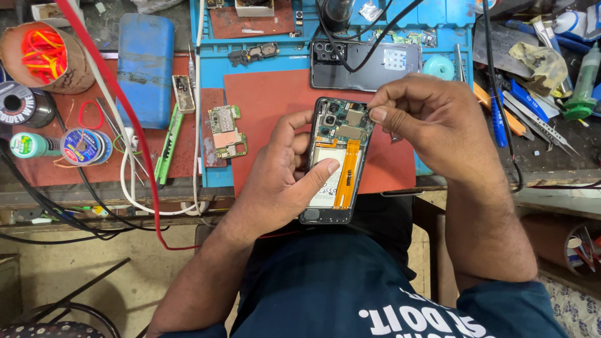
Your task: The person disassembles a smartphone, removes the motherboard, and attaches small components to it using tweezers. The person then places the motherboard back into the phone chassis and secures it.
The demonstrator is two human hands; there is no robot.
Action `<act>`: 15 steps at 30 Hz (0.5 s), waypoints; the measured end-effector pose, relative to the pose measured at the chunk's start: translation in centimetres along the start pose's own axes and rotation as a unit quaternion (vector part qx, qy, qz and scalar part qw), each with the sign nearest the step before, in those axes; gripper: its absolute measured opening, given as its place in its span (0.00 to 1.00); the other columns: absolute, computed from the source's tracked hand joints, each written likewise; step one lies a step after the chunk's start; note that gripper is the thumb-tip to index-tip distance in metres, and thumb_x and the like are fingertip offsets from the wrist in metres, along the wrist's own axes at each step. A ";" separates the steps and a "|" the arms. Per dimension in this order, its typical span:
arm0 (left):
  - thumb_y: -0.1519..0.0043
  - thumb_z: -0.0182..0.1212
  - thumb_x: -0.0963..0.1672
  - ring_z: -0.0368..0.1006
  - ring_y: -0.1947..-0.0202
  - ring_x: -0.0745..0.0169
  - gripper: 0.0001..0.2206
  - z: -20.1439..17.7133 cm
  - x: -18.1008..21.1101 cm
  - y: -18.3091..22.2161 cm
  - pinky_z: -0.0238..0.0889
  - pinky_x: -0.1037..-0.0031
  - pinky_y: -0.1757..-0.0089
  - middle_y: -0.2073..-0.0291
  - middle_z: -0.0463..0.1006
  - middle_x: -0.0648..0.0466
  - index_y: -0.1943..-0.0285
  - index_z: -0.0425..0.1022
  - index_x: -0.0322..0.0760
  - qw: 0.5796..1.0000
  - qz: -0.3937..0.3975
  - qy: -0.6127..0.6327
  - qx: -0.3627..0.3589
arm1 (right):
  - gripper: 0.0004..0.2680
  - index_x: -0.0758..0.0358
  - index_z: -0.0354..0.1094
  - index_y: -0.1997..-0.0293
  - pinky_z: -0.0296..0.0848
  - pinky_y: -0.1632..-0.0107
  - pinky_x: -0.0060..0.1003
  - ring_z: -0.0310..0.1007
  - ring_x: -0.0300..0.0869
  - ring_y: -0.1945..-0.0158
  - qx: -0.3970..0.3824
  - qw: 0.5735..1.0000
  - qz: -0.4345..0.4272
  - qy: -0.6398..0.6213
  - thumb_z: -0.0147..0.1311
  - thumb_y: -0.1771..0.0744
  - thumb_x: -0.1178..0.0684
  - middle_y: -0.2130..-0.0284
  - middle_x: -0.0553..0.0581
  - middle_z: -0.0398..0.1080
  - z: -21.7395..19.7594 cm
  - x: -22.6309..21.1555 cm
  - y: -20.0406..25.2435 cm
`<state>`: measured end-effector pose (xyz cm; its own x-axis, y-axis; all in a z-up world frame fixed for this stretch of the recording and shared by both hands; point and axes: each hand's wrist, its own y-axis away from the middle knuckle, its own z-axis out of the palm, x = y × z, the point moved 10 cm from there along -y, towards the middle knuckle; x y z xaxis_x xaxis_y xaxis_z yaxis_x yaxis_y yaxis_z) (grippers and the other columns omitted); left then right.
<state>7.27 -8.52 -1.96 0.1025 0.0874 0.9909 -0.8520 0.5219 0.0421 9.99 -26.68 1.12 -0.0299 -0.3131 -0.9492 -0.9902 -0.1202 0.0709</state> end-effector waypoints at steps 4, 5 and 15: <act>0.34 0.59 0.39 0.79 0.55 0.68 0.27 -0.1 0.1 0.0 0.76 0.77 0.57 0.52 0.82 0.47 0.27 0.50 0.29 1.000 0.002 -0.006 0.001 | 0.03 0.69 0.73 0.55 0.69 0.64 0.24 0.69 0.29 0.66 -0.006 1.000 -0.011 -0.010 0.60 0.31 0.61 0.70 0.49 0.73 0.1 -0.2 0.0; 0.33 0.59 0.38 0.79 0.55 0.68 0.28 0.0 0.1 0.0 0.76 0.77 0.56 0.52 0.82 0.47 0.27 0.50 0.29 1.000 0.002 -0.004 -0.001 | 0.03 0.68 0.73 0.55 0.69 0.64 0.24 0.69 0.29 0.66 -0.006 1.000 -0.011 -0.007 0.60 0.31 0.61 0.70 0.48 0.73 0.2 -0.3 0.0; 0.34 0.60 0.38 0.80 0.55 0.68 0.28 0.0 0.2 0.0 0.77 0.77 0.58 0.52 0.82 0.47 0.27 0.50 0.29 1.000 -0.003 -0.018 -0.001 | 0.03 0.67 0.74 0.56 0.69 0.65 0.24 0.69 0.28 0.67 -0.017 0.998 0.006 0.053 0.61 0.32 0.59 0.70 0.48 0.73 0.3 -0.8 -0.3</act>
<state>7.28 -8.51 -1.74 0.0898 0.0532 0.9945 -0.8506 0.5236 0.0488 10.25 -26.15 1.74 -0.0244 -0.4129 -0.9105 -0.9845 -0.1483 0.0936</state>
